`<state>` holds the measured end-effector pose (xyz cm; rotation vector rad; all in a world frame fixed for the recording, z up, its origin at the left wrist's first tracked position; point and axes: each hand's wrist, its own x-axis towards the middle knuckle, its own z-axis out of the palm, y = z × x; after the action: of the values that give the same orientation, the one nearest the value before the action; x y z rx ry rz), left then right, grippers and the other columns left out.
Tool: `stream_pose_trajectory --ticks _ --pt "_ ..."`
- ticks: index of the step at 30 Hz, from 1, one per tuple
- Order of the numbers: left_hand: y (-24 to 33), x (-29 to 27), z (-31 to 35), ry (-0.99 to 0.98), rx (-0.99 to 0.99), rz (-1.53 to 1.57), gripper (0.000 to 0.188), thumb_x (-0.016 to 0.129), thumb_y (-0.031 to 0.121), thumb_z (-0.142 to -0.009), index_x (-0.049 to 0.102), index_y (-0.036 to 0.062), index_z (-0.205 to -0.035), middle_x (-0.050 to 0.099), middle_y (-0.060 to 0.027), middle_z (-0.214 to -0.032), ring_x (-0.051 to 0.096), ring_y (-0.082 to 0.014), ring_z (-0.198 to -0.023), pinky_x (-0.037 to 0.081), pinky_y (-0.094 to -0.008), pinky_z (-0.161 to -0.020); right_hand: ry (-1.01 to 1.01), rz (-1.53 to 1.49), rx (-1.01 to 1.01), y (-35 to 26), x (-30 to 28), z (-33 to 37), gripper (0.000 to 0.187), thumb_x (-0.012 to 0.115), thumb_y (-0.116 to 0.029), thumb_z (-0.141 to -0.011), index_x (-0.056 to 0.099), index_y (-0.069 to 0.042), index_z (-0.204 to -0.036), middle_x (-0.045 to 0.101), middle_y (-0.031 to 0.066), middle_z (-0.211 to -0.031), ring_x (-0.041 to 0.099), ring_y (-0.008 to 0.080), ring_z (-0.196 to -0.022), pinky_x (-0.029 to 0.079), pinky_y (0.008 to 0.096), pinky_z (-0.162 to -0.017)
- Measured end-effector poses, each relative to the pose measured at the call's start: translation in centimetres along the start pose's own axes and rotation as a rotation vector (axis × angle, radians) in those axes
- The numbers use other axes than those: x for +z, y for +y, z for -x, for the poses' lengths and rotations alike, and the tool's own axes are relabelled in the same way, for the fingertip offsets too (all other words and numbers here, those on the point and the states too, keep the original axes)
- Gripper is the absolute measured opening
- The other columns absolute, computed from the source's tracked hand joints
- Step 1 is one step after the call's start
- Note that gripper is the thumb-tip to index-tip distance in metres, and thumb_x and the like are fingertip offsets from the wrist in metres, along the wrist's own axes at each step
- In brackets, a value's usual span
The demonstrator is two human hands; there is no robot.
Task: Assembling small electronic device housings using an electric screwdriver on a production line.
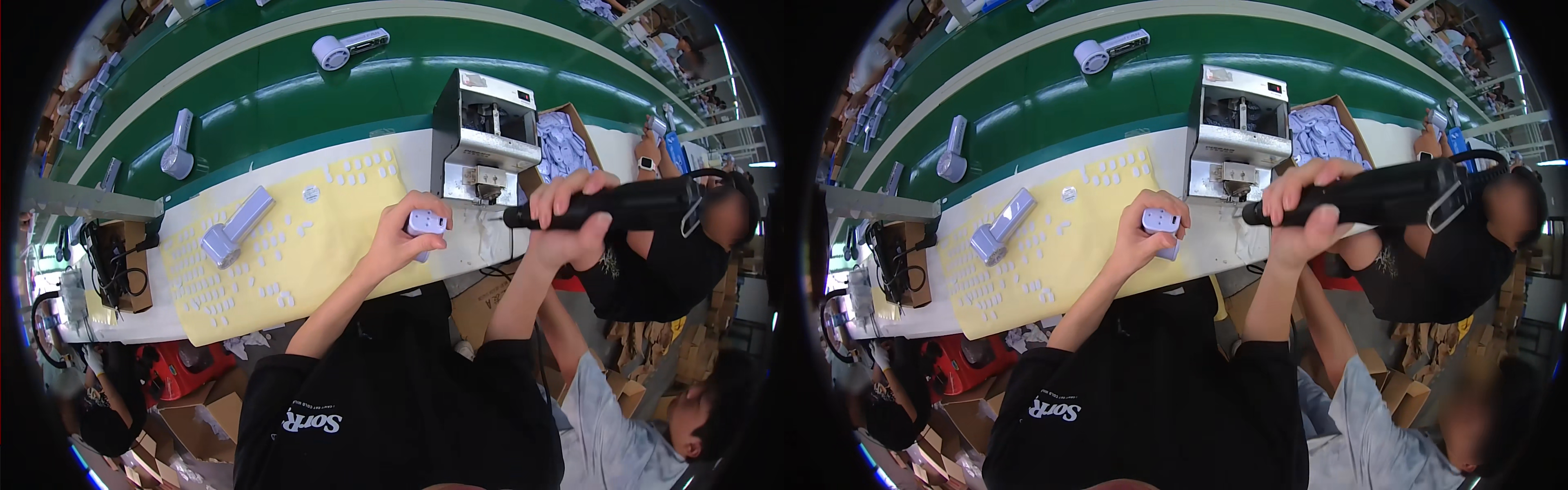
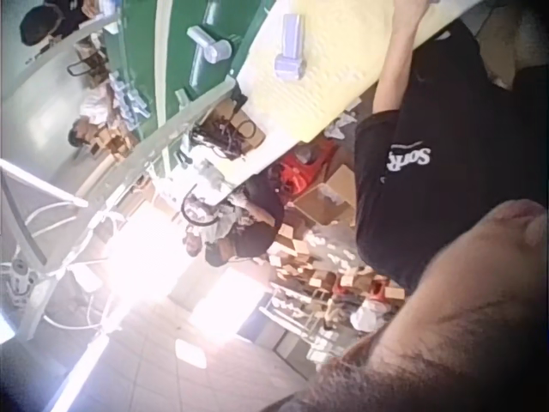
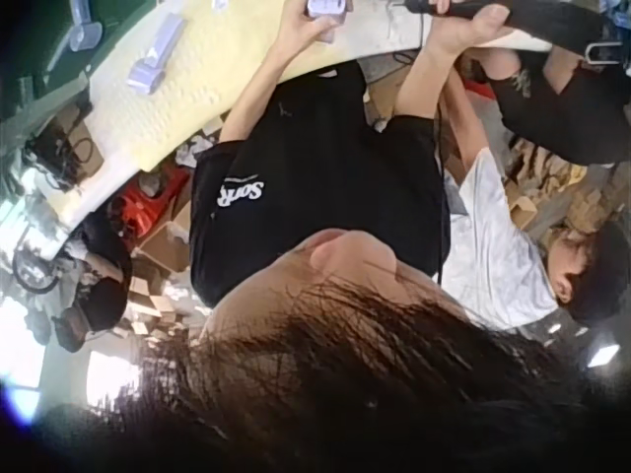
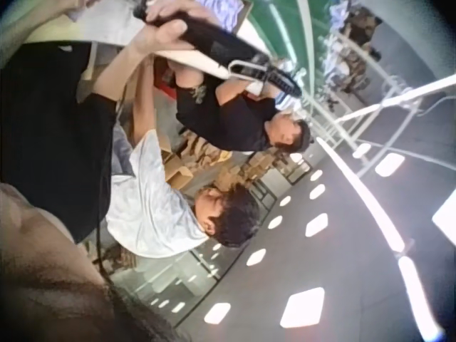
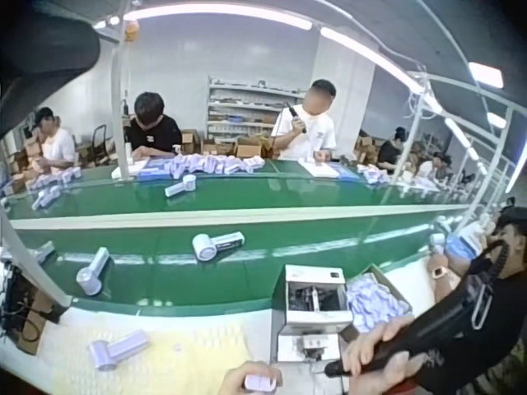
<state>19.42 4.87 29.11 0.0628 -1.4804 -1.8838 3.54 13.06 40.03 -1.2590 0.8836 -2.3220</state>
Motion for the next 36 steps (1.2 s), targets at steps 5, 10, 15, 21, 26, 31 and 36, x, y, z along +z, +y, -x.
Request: stream_pose_trajectory --ticks 5,10,15,21,26,31,36 --pt "-0.9 0.0 0.7 -0.043 0.041 0.043 0.032 0.066 0.028 -0.079 0.05 0.0053 -0.095 0.06 -0.0085 -0.09 0.056 -0.015 -0.077 0.045 -0.0267 -0.068 0.058 0.157 -0.022 3.2 -1.3 -0.8 0.036 0.061 -0.029 -0.083 0.037 -0.004 -0.092 0.045 0.0054 -0.059 0.039 0.0105 -0.039 0.035 0.0227 -0.037" --pt "-0.8 0.0 0.7 -0.034 -0.035 0.038 0.03 0.063 0.029 -0.082 0.05 0.0049 -0.095 0.06 -0.0094 -0.089 0.057 -0.0154 -0.076 0.045 -0.0269 -0.067 0.129 0.35 0.081 4.5 -1.0 -1.3 0.03 0.053 -0.031 -0.086 0.039 -0.004 -0.089 0.042 0.0048 -0.056 0.036 0.0108 -0.038 0.034 0.0247 -0.037" --pt "-1.0 -0.1 0.4 -0.032 0.003 0.019 0.029 0.063 0.027 -0.082 0.05 0.005 -0.095 0.061 -0.0091 -0.09 0.057 -0.0153 -0.075 0.045 -0.0266 -0.066 0.134 0.405 0.173 5.0 -1.2 -2.1 0.027 0.049 -0.031 -0.088 0.04 -0.005 -0.088 0.041 0.0044 -0.055 0.034 0.0106 -0.038 0.033 0.0254 -0.037" --pt "-1.0 -0.3 0.3 -0.037 -0.034 0.011 0.029 0.064 0.025 -0.08 0.05 0.0054 -0.096 0.061 -0.0083 -0.09 0.057 -0.0157 -0.077 0.045 -0.027 -0.068 0.124 0.29 0.216 3.2 -1.3 -1.1 0.034 0.047 -0.04 -0.087 0.037 -0.007 -0.088 0.039 0.0029 -0.054 0.034 0.0102 -0.037 0.032 0.0246 -0.036" --pt "-1.2 -0.4 0.2 -0.035 -0.027 0.006 0.029 0.065 0.025 -0.079 0.05 0.006 -0.096 0.061 -0.0079 -0.091 0.058 -0.0167 -0.078 0.045 -0.0273 -0.07 -0.015 0.039 0.213 -0.6 1.9 -1.7 0.049 0.049 -0.056 -0.081 0.034 -0.01 -0.088 0.037 0.0012 -0.054 0.033 0.0091 -0.036 0.03 0.0244 -0.034" --pt "-1.1 -0.2 0.3 -0.026 -0.018 -0.011 0.03 0.065 0.024 -0.079 0.049 0.0062 -0.096 0.061 -0.0071 -0.091 0.058 -0.0163 -0.078 0.045 -0.0269 -0.07 -0.124 -0.049 0.199 -1.4 6.3 -2.8 0.054 0.053 -0.059 -0.076 0.035 -0.01 -0.088 0.038 0.0021 -0.054 0.033 0.0088 -0.036 0.03 0.0235 -0.033" --pt "-1.0 -0.4 0.6 -0.042 -0.025 -0.042 0.03 0.066 0.023 -0.079 0.048 0.0061 -0.097 0.06 -0.006 -0.089 0.057 -0.0145 -0.075 0.044 -0.0258 -0.068 -0.242 0.025 0.213 -0.4 8.1 -2.8 0.053 0.058 -0.055 -0.076 0.034 -0.009 -0.089 0.04 0.0034 -0.055 0.034 0.0094 -0.036 0.032 0.0231 -0.033"
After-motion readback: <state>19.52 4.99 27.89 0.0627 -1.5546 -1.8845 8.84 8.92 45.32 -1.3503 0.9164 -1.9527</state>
